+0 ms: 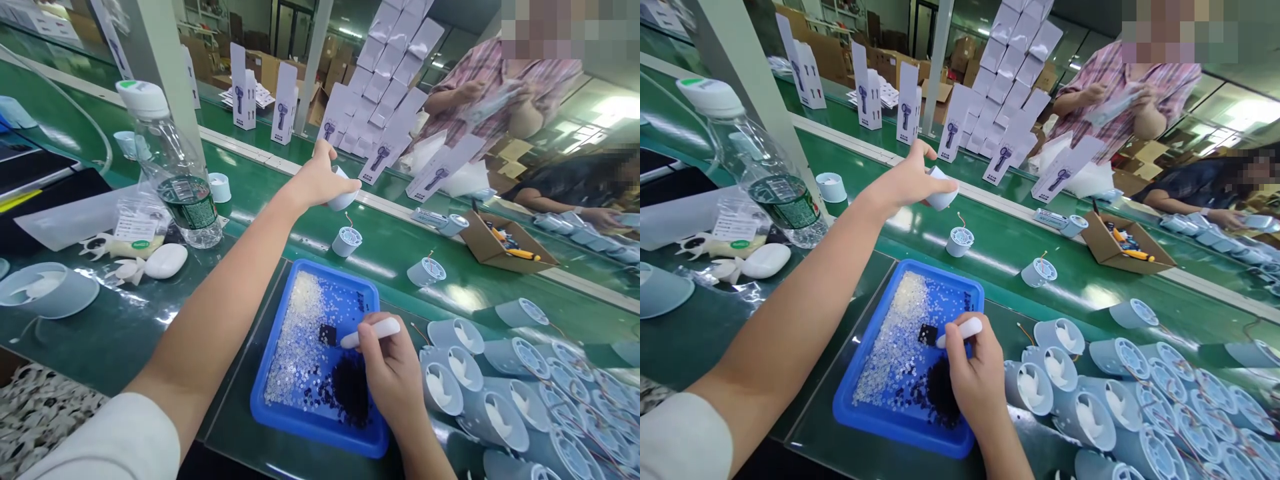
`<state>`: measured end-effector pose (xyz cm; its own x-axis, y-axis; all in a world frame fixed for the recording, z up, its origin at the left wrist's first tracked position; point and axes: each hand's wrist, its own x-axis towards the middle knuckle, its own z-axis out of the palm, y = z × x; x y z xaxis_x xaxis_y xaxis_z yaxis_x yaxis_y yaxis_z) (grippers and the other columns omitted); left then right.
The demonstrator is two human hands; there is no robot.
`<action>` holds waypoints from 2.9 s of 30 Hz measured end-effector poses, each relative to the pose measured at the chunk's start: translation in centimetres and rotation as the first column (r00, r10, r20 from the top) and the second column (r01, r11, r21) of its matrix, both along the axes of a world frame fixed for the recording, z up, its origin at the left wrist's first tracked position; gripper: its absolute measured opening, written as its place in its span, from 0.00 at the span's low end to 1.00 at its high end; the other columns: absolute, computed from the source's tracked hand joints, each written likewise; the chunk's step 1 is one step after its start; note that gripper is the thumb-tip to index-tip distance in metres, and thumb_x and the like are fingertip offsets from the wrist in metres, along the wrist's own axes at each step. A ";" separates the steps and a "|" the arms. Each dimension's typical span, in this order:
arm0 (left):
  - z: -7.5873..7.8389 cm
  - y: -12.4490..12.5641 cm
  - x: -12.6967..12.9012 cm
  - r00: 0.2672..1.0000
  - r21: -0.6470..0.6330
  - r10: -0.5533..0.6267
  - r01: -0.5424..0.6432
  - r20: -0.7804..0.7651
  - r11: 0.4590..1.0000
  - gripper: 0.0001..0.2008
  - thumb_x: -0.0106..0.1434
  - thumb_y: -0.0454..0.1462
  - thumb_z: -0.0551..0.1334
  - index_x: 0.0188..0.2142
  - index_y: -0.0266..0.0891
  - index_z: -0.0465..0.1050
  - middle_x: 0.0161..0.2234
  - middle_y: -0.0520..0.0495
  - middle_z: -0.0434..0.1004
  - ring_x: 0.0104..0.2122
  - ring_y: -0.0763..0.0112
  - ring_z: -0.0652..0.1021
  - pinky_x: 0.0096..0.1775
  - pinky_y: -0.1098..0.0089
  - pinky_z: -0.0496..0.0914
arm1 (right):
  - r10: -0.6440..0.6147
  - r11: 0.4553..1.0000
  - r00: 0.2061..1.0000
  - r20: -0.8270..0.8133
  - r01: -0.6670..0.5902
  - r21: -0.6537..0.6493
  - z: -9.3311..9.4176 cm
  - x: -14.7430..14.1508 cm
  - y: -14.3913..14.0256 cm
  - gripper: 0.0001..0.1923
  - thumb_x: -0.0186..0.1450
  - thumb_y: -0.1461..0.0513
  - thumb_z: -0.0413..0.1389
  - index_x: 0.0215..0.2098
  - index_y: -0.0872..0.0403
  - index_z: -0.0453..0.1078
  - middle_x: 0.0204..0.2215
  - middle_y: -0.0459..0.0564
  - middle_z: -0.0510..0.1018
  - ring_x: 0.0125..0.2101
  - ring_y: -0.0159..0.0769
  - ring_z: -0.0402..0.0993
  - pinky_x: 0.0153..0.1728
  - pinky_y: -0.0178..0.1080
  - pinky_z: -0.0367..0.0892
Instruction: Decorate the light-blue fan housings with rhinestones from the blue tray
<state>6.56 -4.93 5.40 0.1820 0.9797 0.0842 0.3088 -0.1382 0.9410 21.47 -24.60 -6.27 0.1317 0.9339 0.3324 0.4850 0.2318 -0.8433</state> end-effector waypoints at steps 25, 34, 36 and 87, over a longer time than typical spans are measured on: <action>-0.1 -0.1 0.6 0.996 0.027 -0.091 0.090 0.014 0.996 0.26 0.53 0.40 0.66 0.47 0.40 0.55 0.48 0.42 0.63 0.45 0.57 0.74 0.38 0.65 0.70 | 0.278 0.951 0.956 0.097 -0.288 0.109 -0.1 -0.2 -1.1 0.03 0.65 0.65 0.54 0.34 0.50 0.65 0.25 0.45 0.71 0.28 0.34 0.71 0.30 0.38 0.68; 0.1 -0.1 0.9 0.996 -0.008 -0.086 0.086 0.001 0.996 0.21 0.56 0.40 0.64 0.45 0.41 0.57 0.46 0.46 0.64 0.49 0.55 0.72 0.39 0.66 0.67 | -0.014 0.985 1.000 0.026 0.009 0.172 -0.5 0.1 -0.9 0.02 0.65 0.63 0.55 0.34 0.51 0.66 0.29 0.45 0.72 0.30 0.34 0.72 0.32 0.38 0.67; 0.1 -0.2 1.0 0.994 0.007 -0.093 0.092 0.049 0.996 0.19 0.56 0.40 0.65 0.41 0.40 0.57 0.46 0.45 0.64 0.48 0.56 0.73 0.38 0.66 0.68 | -0.100 0.987 0.995 -0.001 0.099 0.125 -0.8 0.2 -0.8 0.03 0.66 0.61 0.55 0.35 0.51 0.66 0.30 0.46 0.72 0.30 0.35 0.72 0.32 0.39 0.67; 0.6 -4.4 6.0 0.856 -0.151 -0.511 0.498 -0.070 0.854 0.13 0.60 0.45 0.60 0.34 0.36 0.66 0.32 0.45 0.74 0.28 0.71 0.75 0.32 0.67 0.72 | -0.219 0.907 0.713 -0.667 0.401 0.130 0.8 1.1 0.8 0.10 0.66 0.58 0.58 0.45 0.51 0.70 0.41 0.49 0.79 0.41 0.35 0.79 0.42 0.36 0.74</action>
